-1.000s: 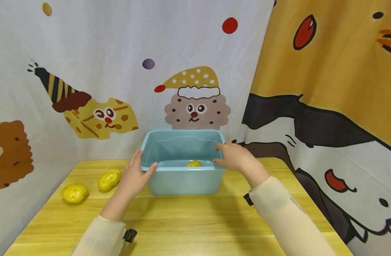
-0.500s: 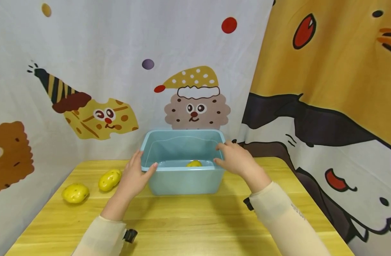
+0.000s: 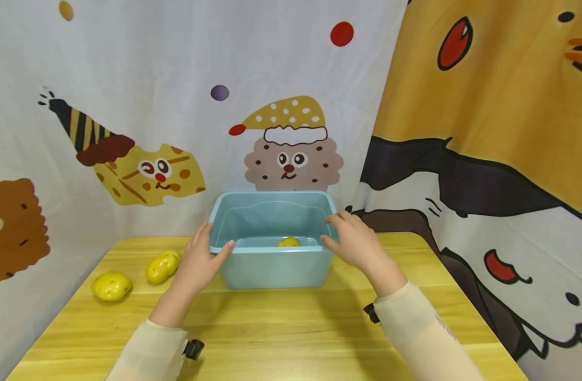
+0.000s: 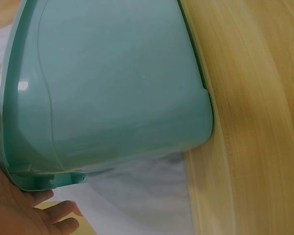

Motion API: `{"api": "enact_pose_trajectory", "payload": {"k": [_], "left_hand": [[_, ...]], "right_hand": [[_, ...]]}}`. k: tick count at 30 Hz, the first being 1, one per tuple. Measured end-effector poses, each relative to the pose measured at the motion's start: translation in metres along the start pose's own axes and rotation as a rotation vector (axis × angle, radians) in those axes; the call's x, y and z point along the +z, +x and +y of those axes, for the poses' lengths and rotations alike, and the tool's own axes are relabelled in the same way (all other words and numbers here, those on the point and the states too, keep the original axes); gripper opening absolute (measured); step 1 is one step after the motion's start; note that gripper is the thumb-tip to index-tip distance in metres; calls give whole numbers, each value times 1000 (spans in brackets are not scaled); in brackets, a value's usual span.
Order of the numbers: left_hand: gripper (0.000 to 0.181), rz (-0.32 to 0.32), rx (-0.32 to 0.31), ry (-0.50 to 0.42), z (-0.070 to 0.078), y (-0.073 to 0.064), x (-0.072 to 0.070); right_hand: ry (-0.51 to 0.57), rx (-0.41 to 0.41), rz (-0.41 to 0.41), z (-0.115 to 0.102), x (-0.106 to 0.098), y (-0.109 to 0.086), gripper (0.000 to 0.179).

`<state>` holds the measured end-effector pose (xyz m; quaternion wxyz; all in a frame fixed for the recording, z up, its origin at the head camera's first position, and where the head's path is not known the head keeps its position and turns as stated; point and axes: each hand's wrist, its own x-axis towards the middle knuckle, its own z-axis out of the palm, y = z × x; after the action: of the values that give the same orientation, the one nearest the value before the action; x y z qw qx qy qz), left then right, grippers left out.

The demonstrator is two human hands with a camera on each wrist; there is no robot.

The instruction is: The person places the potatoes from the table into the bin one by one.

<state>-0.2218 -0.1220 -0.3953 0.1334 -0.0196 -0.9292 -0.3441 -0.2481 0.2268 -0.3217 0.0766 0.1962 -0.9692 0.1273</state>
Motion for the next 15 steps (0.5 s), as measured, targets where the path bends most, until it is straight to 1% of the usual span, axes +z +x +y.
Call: {"api": "enact_pose_trajectory", "payload": {"k": [7,15], "left_hand": [[91,2,0,1,1,0,0],[91,3,-1,0,0,0,0]], "right_hand": [[29,-4,79,3,8,-3,47],[62,0,127,4,19,-5,48]]}}
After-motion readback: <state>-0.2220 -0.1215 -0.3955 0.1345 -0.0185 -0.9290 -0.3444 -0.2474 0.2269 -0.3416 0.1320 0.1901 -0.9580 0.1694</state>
